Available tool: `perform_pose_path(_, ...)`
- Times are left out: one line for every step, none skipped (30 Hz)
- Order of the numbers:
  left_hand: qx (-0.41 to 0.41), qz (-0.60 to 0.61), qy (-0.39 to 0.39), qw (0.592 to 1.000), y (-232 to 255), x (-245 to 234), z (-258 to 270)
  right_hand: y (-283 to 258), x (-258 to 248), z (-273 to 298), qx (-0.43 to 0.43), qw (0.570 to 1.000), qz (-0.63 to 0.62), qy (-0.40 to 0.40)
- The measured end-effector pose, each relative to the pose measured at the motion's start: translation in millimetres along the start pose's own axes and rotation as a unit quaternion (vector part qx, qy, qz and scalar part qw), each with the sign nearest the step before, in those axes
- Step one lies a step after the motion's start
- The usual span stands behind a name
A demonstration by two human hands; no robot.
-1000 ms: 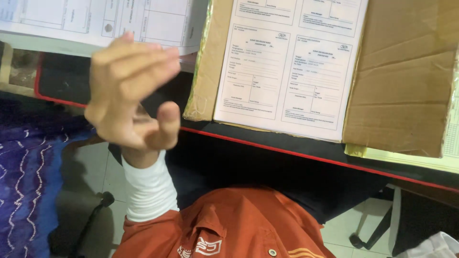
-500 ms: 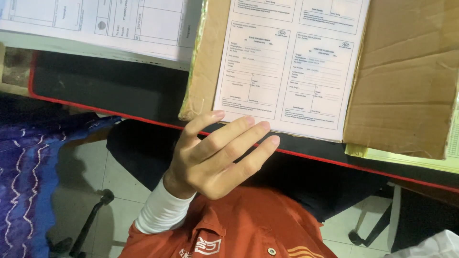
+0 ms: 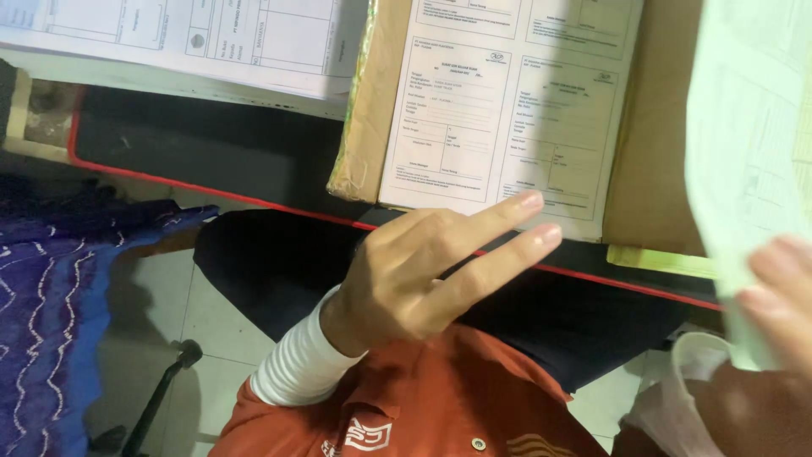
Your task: Sorting and organizing a large stack of printed documents into a cardboard box
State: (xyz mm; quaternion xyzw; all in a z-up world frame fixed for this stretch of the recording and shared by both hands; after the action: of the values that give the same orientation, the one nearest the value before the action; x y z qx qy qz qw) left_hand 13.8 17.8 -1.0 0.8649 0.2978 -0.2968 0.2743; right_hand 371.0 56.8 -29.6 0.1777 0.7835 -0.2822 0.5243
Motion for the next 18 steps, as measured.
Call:
perform_pose_path(-0.005,0.009,0.009,1.000,2.4,-0.2,-1.1,-56.2,-20.1,-32.1,-0.015,1.000,-0.009,-0.004)
perform_pose_path(-0.004,0.009,0.009,1.000,3.4,2.8,0.1,-79.9,-29.1,-63.0,-0.014,1.000,-0.008,-0.003)
perform_pose_path(-0.003,0.022,0.019,1.000,4.1,5.7,1.5,-104.1,-37.5,-93.9,-0.043,0.999,0.011,-0.024)
perform_pose_path(-0.004,0.036,0.028,0.999,5.3,8.1,3.1,-128.5,-46.3,-125.1,-0.073,0.996,0.029,-0.046)
perform_pose_path(-0.004,0.036,0.028,0.999,5.6,4.3,1.5,-134.9,-40.5,-129.2,-0.073,0.996,0.028,-0.047)
perform_pose_path(-0.016,0.056,0.012,0.998,5.4,1.3,-0.3,-140.8,-35.0,-133.2,-0.071,0.997,0.020,-0.023)
perform_pose_path(-0.028,0.076,-0.003,0.997,5.0,-1.5,-2.1,-146.6,-29.4,-137.2,-0.069,0.998,0.011,0.001)
perform_pose_path(-0.028,0.077,-0.003,0.997,3.6,-4.0,-0.5,-143.0,-24.3,-138.9,-0.069,0.998,0.011,0.000)
perform_pose_path(-0.038,0.094,-0.013,0.995,2.0,-6.1,0.9,-139.8,-19.6,-140.5,-0.101,0.995,0.017,0.012)
perform_pose_path(-0.046,0.111,-0.022,0.993,0.0,-8.0,1.9,-136.3,-14.7,-141.8,-0.132,0.991,0.024,0.025)
perform_pose_path(-0.045,0.111,-0.022,0.993,-1.6,-9.6,5.6,-133.1,-12.6,-137.4,-0.131,0.991,0.025,0.026)
perform_pose_path(-0.064,0.103,-0.034,0.992,-4.0,-11.3,9.6,-129.3,-9.6,-134.0,-0.096,0.990,0.098,0.018)
perform_pose_path(-0.083,0.095,-0.045,0.991,-6.5,-12.8,13.7,-125.4,-6.5,-130.6,-0.061,0.983,0.171,0.011)
perform_pose_path(-0.084,0.095,-0.045,0.991,-6.9,-14.2,14.9,-121.3,-3.5,-128.6,-0.061,0.983,0.171,0.011)
perform_pose_path(-0.093,0.076,-0.036,0.992,-7.3,-15.8,16.2,-117.1,-0.6,-126.5,-0.042,0.982,0.181,0.018)
perform_pose_path(-0.103,0.056,-0.027,0.993,-7.6,-17.7,17.6,-113.2,2.1,-124.6,-0.025,0.981,0.190,0.026)
perform_pose_path(-0.103,0.056,-0.027,0.993,-8.9,-18.0,21.5,-109.3,5.6,-120.5,-0.025,0.981,0.190,0.026)
perform_pose_path(-0.119,0.033,-0.040,0.992,-10.0,-17.9,26.2,-104.8,9.8,-116.2,-0.009,0.982,0.186,0.020)
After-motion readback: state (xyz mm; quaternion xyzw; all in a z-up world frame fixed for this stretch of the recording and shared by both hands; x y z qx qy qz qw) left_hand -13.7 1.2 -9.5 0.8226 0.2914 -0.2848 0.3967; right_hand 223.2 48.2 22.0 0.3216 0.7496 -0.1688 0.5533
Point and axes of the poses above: each hand's wrist, its own z-axis away from the middle knuckle, its own x-axis out of the palm, y = z × x, the point moved 1 cm from there along -z, towards the middle knuckle, and after that the axes turned 8 degrees about -y, right-handed, at the moved point
